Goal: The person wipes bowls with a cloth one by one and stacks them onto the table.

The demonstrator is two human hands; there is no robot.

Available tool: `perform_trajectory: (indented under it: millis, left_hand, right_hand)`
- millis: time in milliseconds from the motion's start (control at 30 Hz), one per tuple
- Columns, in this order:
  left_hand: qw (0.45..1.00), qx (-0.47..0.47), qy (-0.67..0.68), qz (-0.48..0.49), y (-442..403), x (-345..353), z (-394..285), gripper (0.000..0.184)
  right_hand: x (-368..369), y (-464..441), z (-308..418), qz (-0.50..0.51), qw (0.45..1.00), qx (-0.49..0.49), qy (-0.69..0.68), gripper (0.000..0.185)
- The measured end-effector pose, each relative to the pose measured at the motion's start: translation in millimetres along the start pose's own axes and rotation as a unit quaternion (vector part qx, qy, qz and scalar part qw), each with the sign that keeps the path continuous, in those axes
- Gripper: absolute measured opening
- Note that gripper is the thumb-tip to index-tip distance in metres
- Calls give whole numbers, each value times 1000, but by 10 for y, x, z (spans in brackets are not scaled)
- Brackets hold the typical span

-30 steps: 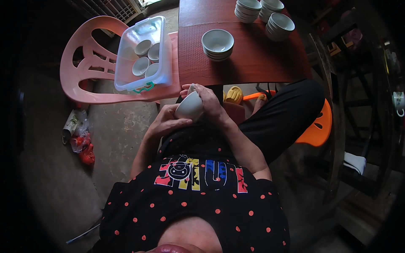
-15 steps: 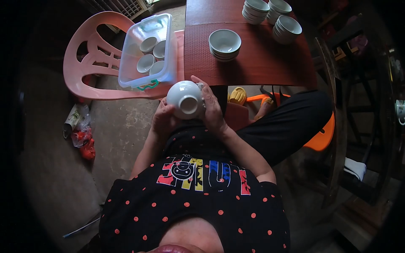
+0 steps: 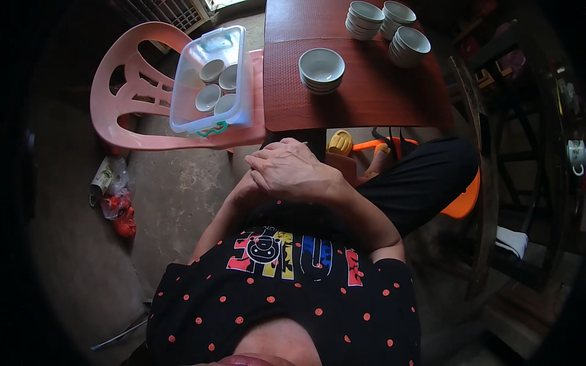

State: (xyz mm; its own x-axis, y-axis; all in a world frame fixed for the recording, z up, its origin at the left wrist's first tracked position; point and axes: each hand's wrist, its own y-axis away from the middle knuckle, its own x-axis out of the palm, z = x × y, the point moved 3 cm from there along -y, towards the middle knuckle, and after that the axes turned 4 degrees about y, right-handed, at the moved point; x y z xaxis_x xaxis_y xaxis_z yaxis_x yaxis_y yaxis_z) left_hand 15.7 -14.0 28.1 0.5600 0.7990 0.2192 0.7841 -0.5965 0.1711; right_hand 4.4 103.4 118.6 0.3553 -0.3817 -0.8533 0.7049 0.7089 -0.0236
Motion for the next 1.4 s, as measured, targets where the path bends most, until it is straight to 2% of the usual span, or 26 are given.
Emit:
perform_trajectory:
  millis: [67,100,167,267,300,400,533,633,833,900,967,1000,1033,1100,1133,1167,1200,1233,1300,1333,1367,1400]
  left_hand:
    - [959,-42,281,12,36,-44,110,41]
    - [907,20,390,156,-16,-104,197,38]
    - [892,-9,440,101,2,-35,-98,39]
    - [887,11,457,62,0,-64,-166,45]
    - [886,15,461,54,-8,-68,-171,47]
    - [874,17,483,49,-16,-40,-132,49]
    - [880,35,474,25,-42,-71,-174,49]
    - [851,-1,524,-10,-13,-114,-161,49]
    - [854,22,519,34,-39,-141,-132,52]
    - [859,14,510,31,-28,-116,-196,53]
    - [867,9,498,21,-30,-123,-233,52]
    - [875,6,485,11,-42,-140,-241,51]
    - [874,5,485,12,-43,-154,-229,51]
    - [917,28,399,5,-28,-177,-191,48]
    - [940,20,340,-20,-4,-131,-244,39]
    - [970,18,244,-3,6,-182,-120,33]
    - [989,17,144,14,11,-238,-1,27]
    - [990,93,101,-29,3,-59,-244,18]
    - [997,28,71,2,61,-120,-271,18]
    - [998,10,56,10,87,-153,-237,20]
    - [998,12,56,3,110,-132,-296,20]
    - [997,42,63,13,117,-80,-391,23]
  right_hand:
    - [5,36,-68,-44,999,4,10,37]
    - [-27,104,-88,-94,995,3,17,37]
    - [-100,218,-109,-166,986,0,2,36]
    - [70,340,-54,-332,940,24,-68,38]
    - [126,353,-43,-332,940,25,-68,38]
    - [152,373,29,-334,941,22,58,37]
    - [188,328,-95,-375,926,-8,35,34]
    - [197,336,-115,-405,914,-31,-1,31]
    - [216,383,-206,-387,915,-104,-43,28]
    - [209,405,-270,-386,903,-111,-150,26]
    - [303,392,-378,-404,827,-73,-385,26]
    - [340,410,-417,-407,797,-22,-445,30]
    - [306,388,-381,-407,798,-21,-444,30]
    - [243,343,-332,-441,742,25,-504,33]
    - [140,310,-225,-425,816,6,-391,32]
    - [58,253,-84,-369,906,5,-206,31]
    - [42,185,28,-297,955,4,-12,30]
    - [68,154,75,-318,946,0,70,29]
    - [112,136,-101,-389,920,8,-41,25]
    - [102,144,-167,-367,916,28,-157,25]
    - [169,184,-300,-324,853,70,-404,28]
    - [330,215,-441,-258,732,109,-621,31]
